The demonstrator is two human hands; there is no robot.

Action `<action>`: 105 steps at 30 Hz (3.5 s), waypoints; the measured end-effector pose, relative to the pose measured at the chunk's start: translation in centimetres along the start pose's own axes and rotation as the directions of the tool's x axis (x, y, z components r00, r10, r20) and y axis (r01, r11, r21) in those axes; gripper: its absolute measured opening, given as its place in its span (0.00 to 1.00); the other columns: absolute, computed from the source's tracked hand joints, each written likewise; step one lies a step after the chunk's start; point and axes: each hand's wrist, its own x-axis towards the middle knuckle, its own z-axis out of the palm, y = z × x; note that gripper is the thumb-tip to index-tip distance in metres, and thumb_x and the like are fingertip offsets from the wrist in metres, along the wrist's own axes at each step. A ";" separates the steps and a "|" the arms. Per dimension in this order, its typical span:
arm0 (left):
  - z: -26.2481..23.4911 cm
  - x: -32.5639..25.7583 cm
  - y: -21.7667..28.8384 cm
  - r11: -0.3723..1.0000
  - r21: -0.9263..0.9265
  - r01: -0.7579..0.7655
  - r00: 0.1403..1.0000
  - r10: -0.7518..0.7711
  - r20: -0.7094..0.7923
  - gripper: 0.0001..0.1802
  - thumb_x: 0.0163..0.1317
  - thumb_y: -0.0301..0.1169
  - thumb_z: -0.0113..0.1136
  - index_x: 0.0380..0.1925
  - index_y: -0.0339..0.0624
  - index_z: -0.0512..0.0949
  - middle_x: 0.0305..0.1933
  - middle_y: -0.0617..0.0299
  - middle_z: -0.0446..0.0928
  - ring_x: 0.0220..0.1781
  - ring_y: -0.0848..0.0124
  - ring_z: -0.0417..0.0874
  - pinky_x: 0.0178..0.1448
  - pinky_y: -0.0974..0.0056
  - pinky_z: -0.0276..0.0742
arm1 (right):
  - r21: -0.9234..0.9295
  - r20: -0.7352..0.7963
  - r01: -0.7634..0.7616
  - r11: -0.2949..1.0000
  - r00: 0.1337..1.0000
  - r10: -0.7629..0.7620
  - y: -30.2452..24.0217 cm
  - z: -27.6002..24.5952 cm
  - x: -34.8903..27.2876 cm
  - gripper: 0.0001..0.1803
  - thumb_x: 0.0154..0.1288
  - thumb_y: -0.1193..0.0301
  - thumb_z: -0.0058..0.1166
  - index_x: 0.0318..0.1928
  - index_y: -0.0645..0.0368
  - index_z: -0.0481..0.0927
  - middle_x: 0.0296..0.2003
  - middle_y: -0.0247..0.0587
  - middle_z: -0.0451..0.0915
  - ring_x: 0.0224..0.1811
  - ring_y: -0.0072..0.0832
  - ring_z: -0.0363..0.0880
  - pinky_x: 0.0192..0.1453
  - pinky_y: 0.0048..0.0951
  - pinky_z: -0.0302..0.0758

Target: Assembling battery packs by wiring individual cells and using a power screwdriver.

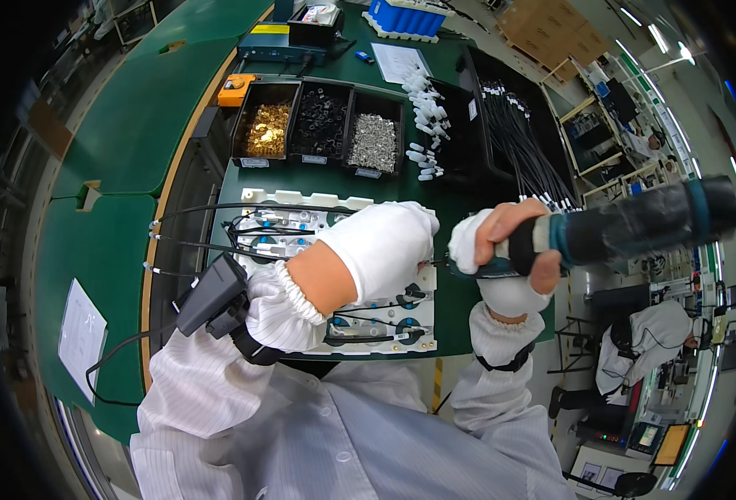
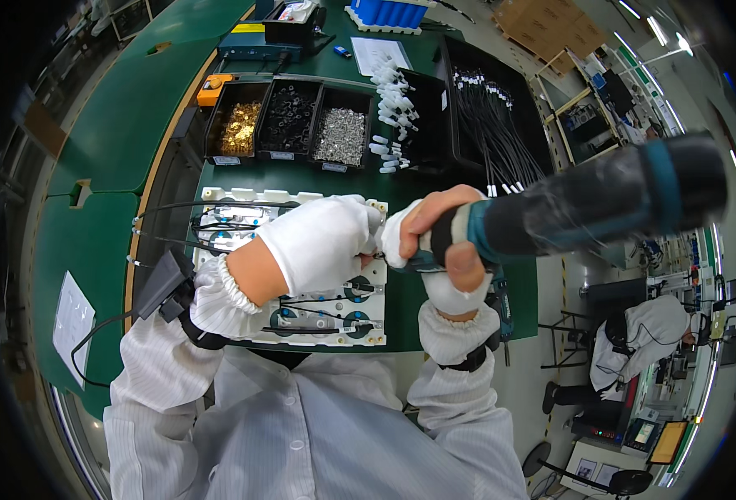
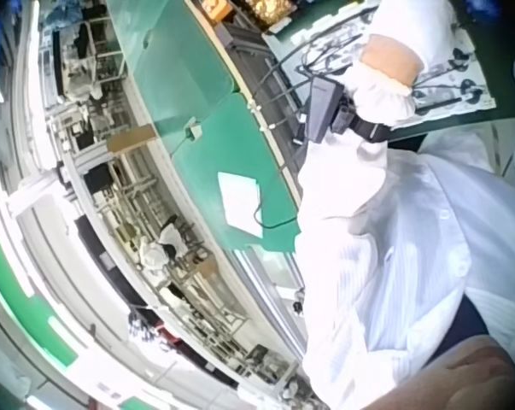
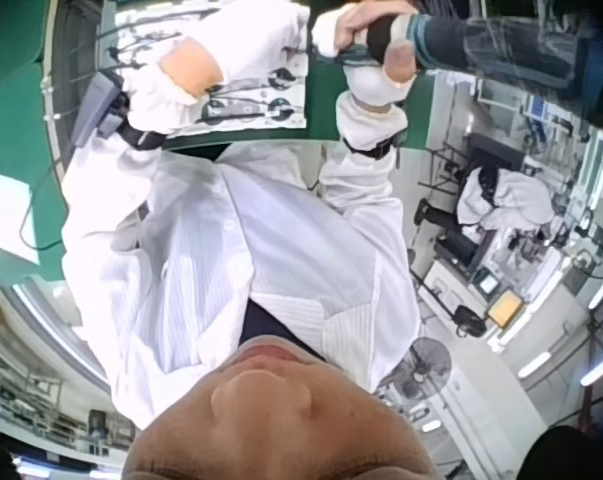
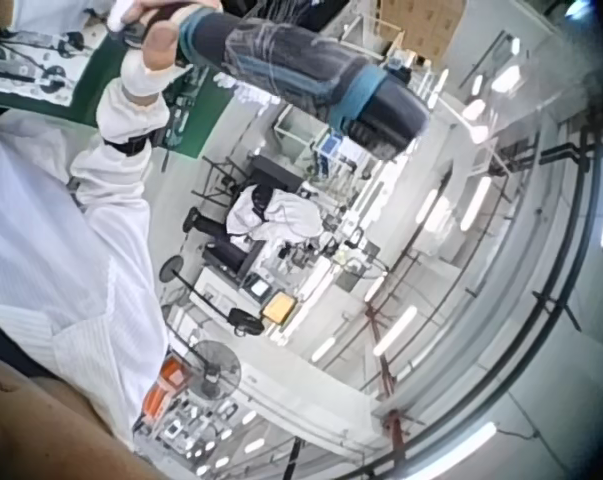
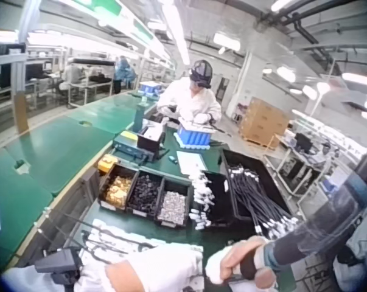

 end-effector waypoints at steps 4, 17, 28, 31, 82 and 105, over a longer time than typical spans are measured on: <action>0.4 -0.1 -0.2 1.000 -0.020 0.012 1.000 -0.013 -0.024 0.09 0.55 0.26 0.65 0.37 0.40 0.82 0.36 0.48 0.82 0.41 0.48 0.84 0.46 0.54 0.81 | -0.055 0.031 -0.028 0.998 0.999 0.029 0.0 -0.1 0.6 0.32 0.68 0.43 0.58 0.41 0.65 0.73 0.25 0.46 0.76 0.24 0.33 0.77 0.35 0.38 0.77; 0.7 0.6 -0.5 1.000 -0.003 0.005 1.000 -0.005 -0.007 0.08 0.52 0.26 0.66 0.34 0.41 0.81 0.35 0.46 0.82 0.40 0.46 0.84 0.46 0.52 0.81 | -0.231 -0.235 -0.138 0.963 0.968 0.082 0.2 2.2 1.1 0.15 0.63 0.66 0.68 0.34 0.65 0.77 0.27 0.42 0.80 0.26 0.25 0.78 0.34 0.26 0.76; -11.0 -13.1 -3.9 0.881 -0.202 0.428 0.764 -0.472 -0.441 0.14 0.73 0.32 0.54 0.50 0.36 0.83 0.45 0.56 0.84 0.47 0.68 0.83 0.56 0.65 0.76 | -0.759 -0.436 -0.446 0.474 0.889 0.137 -3.4 -2.9 -6.7 0.14 0.57 0.68 0.72 0.36 0.62 0.80 0.24 0.36 0.80 0.26 0.26 0.82 0.34 0.30 0.77; -7.4 -17.7 -7.3 0.837 -0.268 0.478 0.673 -0.545 -0.500 0.21 0.78 0.40 0.49 0.57 0.36 0.79 0.55 0.52 0.82 0.57 0.66 0.82 0.62 0.63 0.73 | -0.802 -0.473 -0.550 0.233 0.824 0.313 -0.9 -4.1 -11.6 0.17 0.54 0.66 0.72 0.39 0.62 0.82 0.24 0.44 0.81 0.25 0.36 0.83 0.36 0.33 0.78; 0.8 -12.1 -10.3 0.199 -0.814 0.545 0.449 -0.890 0.083 0.53 0.69 0.74 0.33 0.63 0.30 0.73 0.55 0.46 0.81 0.54 0.58 0.84 0.59 0.60 0.79 | -0.813 -0.560 -0.578 -0.072 0.741 0.372 3.0 3.7 -1.5 0.33 0.75 0.43 0.44 0.35 0.65 0.80 0.33 0.64 0.84 0.39 0.59 0.85 0.47 0.54 0.80; -2.6 -16.8 -12.4 0.634 -0.458 0.623 0.777 -0.572 0.263 0.15 0.78 0.32 0.48 0.54 0.35 0.79 0.49 0.61 0.84 0.45 0.78 0.84 0.46 0.67 0.83 | -0.562 -0.612 -0.531 0.635 0.783 0.112 4.1 3.1 -6.1 0.25 0.78 0.56 0.50 0.32 0.66 0.82 0.18 0.47 0.76 0.19 0.37 0.74 0.27 0.36 0.69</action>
